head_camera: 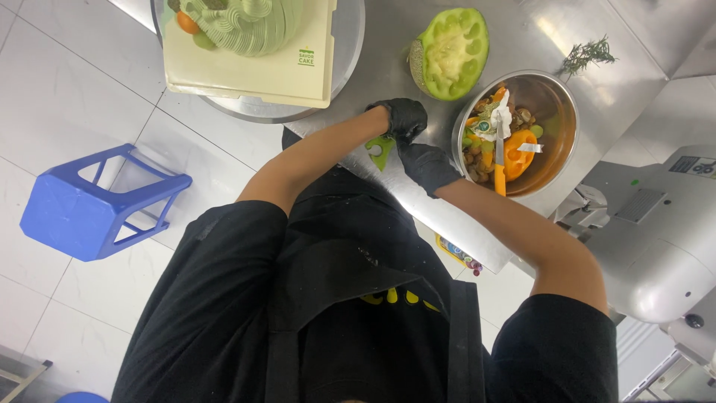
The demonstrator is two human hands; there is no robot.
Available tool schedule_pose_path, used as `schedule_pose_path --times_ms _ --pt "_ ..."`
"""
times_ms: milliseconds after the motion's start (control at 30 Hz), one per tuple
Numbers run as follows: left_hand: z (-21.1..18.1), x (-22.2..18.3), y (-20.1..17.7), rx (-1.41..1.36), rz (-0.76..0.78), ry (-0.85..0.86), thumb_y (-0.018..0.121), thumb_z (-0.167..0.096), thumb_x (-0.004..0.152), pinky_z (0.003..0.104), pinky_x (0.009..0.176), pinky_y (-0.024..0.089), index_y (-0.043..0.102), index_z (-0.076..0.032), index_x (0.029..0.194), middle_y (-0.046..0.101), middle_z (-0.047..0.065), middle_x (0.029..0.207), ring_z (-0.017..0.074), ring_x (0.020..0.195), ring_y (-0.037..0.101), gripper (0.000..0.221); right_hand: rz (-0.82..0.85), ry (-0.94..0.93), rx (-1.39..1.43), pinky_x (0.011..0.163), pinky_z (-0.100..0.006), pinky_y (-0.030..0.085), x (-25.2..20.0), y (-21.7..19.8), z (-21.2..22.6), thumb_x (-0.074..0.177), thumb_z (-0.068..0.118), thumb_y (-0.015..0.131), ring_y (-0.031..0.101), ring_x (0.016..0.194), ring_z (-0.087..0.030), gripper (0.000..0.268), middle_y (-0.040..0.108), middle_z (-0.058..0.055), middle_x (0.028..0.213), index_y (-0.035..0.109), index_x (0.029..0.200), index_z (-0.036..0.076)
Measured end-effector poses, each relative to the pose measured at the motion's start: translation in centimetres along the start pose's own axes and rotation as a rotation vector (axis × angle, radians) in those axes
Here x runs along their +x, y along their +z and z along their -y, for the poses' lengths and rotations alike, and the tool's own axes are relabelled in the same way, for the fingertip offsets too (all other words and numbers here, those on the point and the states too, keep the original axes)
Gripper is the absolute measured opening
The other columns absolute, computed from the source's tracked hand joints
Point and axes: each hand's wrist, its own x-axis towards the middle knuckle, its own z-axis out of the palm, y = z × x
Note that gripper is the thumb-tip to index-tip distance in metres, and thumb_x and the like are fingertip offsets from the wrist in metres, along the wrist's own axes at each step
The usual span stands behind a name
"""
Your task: The person is using a melon baller to scoop small spheres from a piece of melon and then using a knife to slice more pieces of melon for cake decoration.
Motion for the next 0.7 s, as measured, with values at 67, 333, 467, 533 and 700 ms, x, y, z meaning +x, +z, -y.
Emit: schedule_pose_path --times_ms 67,333,467,533,700 --pt "1.2 -0.4 1.2 0.02 -0.067 -0.044 0.082 -0.009 0.068 0.046 0.07 0.056 0.076 -0.008 0.081 0.072 0.015 0.082 0.0341 0.079 0.072 0.014 -0.011 0.068 -0.019 0.057 -0.05 0.055 0.2 1.8 0.0 0.099 0.012 0.049 0.07 0.065 -0.036 0.046 0.068 -0.021 0.076 0.045 0.143 -0.002" --pt "5.1 -6.7 3.0 -0.192 -0.639 -0.346 0.082 -0.018 0.081 0.049 0.085 0.054 0.072 -0.001 0.092 0.069 0.021 0.09 0.0384 0.091 0.067 0.022 0.044 0.388 0.334 0.076 -0.055 0.054 -1.4 2.2 1.5 0.104 0.037 0.04 0.07 0.083 -0.043 0.054 0.069 -0.027 0.09 0.036 0.155 0.018" --pt "4.6 -7.8 3.7 -0.286 -0.78 -0.4 0.083 -0.018 0.076 0.047 0.081 0.056 0.071 -0.001 0.089 0.072 0.02 0.088 0.0374 0.087 0.07 0.025 -0.107 0.359 0.424 0.081 -0.055 0.052 -0.6 5.1 -0.3 0.105 0.038 0.043 0.068 0.089 -0.044 0.046 0.07 -0.028 0.097 0.051 0.144 0.016" --pt "4.2 -8.0 3.7 -0.376 -0.759 -0.468 0.083 -0.019 0.076 0.044 0.081 0.059 0.07 -0.001 0.09 0.074 0.018 0.089 0.0349 0.087 0.073 0.026 -0.195 0.3 0.458 0.081 -0.054 0.053 -0.3 4.5 0.1 0.104 0.037 0.045 0.069 0.089 -0.044 0.044 0.07 -0.027 0.101 0.057 0.139 0.014" --pt "2.0 -8.4 2.4 -0.355 -0.751 -0.61 0.089 -0.019 0.073 0.045 0.072 0.058 0.072 -0.001 0.087 0.073 0.02 0.081 0.0345 0.076 0.072 0.028 -0.025 0.48 0.388 0.08 -0.052 0.054 0.5 0.6 2.8 0.106 0.041 0.043 0.071 0.084 -0.04 0.045 0.072 -0.025 0.101 0.054 0.142 0.017"
